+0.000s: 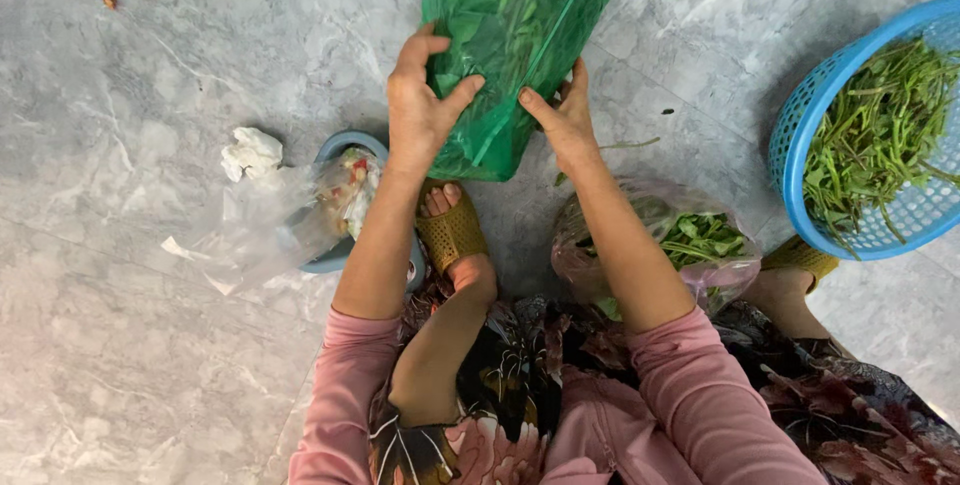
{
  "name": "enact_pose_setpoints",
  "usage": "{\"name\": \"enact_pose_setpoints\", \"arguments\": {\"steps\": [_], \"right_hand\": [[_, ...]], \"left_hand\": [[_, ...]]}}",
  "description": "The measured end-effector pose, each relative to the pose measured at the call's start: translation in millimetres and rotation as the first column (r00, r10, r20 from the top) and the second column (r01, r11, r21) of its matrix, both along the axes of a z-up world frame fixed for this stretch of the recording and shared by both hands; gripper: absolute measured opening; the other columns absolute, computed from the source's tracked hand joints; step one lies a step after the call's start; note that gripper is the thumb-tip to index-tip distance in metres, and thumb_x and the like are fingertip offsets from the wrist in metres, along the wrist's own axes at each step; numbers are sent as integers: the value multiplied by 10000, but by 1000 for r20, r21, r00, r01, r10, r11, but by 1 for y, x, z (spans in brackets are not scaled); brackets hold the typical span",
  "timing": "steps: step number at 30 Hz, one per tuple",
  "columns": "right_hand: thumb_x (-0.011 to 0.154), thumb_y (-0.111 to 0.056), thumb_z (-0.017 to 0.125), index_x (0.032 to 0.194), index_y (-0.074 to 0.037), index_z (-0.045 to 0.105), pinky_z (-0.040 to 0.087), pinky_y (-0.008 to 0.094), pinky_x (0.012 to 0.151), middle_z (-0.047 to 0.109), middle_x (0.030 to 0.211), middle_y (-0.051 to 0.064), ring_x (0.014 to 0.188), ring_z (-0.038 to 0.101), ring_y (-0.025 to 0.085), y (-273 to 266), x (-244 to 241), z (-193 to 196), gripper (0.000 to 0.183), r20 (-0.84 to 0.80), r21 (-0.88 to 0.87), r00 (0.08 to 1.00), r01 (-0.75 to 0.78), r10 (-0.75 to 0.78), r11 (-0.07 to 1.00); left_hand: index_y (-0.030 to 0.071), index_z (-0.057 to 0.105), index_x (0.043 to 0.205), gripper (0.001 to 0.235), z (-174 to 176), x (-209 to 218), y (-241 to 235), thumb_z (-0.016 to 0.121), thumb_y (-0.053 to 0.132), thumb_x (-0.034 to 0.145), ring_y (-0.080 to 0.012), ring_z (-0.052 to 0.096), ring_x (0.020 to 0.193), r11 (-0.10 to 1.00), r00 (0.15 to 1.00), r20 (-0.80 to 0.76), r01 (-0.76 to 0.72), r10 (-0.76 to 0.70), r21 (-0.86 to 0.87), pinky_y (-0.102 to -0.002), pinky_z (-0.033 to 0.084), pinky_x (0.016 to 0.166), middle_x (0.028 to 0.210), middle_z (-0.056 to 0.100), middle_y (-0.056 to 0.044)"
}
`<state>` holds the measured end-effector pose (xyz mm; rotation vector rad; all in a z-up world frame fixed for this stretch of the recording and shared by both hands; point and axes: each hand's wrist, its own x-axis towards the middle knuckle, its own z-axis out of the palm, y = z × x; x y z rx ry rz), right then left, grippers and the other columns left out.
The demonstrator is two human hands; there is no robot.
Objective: The person sits on the floor and sorts green leafy vegetables by hand. They remove leaves from stems, place the leaves into a blue basket, and put the stems into a green plastic bag. The person also handles a pink plastic bag containing additional vegetables.
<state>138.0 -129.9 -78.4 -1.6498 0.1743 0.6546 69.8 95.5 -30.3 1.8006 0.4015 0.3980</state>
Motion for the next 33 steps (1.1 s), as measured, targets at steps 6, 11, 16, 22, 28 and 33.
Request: {"name": "enact_pose_setpoints", "arguments": {"steps": [6,11,16,22,28,33], "right_hand": [[770,-413,902,1638,-69,16,434,544,1176,375,1582,280,1460,427,405,-4,-3,-2,1287,42,53,999,-10,7,999],[792,-389,898,1626,-52,-15,462,521,1165,355,1574,286,1450,431,408,0,-5,-6,1281,88,31,996,-26,23,999],[811,-339,891,1637,-43,32,482,515,1141,333,1584,288,1429,457,413,3,-11,-16,1229,187,-26,979,-75,79,997],[825,-264,897,1624,-40,105,519,507,1101,410,1534,271,1361,520,396,10,-17,-20,1147,185,42,978,-107,97,993],[836,-273,875,1621,-43,116,551,485,1059,515,1441,264,1279,596,360,2,-22,-17,1116,105,10,988,-111,110,994],[851,-273,860,1616,-32,125,558,486,1046,515,1453,267,1261,613,343,-4,-20,-15,1088,111,47,988,-117,111,992]], "left_hand": [[-1,647,952,230,-5,1,1,853,-29,852,-311,697,1154,998,992,119,-54,50,35,-377,550,1007,1266,679,-186],[-23,599,967,195,-3,2,5,769,-68,884,-285,601,987,978,977,196,-114,79,177,-377,531,892,1074,585,-145],[-11,550,962,169,-13,6,14,713,-57,962,-243,578,939,978,968,166,-201,190,51,-343,534,817,1056,552,-123],[-2,558,949,148,-36,15,38,697,-49,967,-219,578,903,970,967,92,-241,236,43,-320,528,804,998,566,-99],[-8,535,980,145,-18,4,37,673,-52,994,-266,561,944,974,973,186,-167,137,156,-342,490,875,1042,568,-127],[1,536,971,141,3,5,28,665,-48,998,-260,573,961,987,967,223,-141,120,79,-344,492,901,1050,581,-127]]}}
